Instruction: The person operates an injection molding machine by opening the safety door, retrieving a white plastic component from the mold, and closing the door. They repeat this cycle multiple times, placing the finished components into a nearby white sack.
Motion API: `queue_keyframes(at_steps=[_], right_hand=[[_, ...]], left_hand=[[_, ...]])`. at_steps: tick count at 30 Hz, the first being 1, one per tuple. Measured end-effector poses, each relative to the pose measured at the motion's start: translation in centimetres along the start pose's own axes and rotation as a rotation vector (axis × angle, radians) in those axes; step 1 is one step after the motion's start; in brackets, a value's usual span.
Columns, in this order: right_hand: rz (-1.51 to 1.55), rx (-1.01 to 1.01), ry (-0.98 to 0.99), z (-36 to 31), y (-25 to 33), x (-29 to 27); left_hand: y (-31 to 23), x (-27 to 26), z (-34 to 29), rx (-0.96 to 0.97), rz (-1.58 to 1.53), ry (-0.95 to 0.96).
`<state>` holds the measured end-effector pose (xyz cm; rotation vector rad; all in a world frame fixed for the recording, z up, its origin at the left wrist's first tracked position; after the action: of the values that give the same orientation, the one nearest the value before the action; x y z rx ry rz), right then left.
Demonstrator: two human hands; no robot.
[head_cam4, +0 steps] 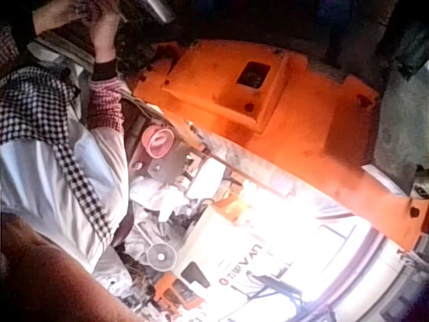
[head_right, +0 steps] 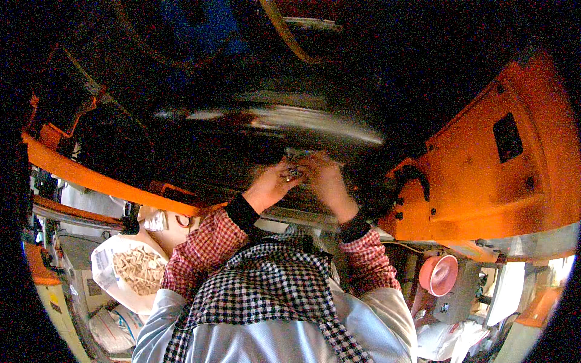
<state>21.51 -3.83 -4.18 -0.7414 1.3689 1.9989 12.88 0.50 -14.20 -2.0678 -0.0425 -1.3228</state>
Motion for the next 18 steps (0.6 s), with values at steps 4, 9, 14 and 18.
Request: queue_keyframes(at_steps=[4,9,14,18], right_hand=[[-0.054,-0.053,0.027,0.3,0.8,0.2],[0.09,-0.047,0.005,1.4,3.2,-0.6],[0.22,-0.073,-0.007,3.4,3.9,0.0],[-0.018,-0.248,-0.067,5.7,7.2,-0.3]], left_hand=[[-0.5,-0.9,-0.6,-0.01,0.162,0.089],[-2.7,-0.9,-2.7,0.058,0.248,0.021],[-5.3,0.2,-4.1,0.106,0.166,0.01],[-8.0,0.2,-5.0,0.182,0.108,0.026]])
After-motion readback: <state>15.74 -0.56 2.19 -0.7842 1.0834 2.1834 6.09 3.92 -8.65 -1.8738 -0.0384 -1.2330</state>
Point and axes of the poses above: each hand's wrist, its own z-axis towards the middle knuckle, its own x-axis out of the palm, y = z × x, the point moved 9 cm from there along z, towards the middle knuckle, and after that the axes turned 12 degrees about y, right-handed, at the moved point
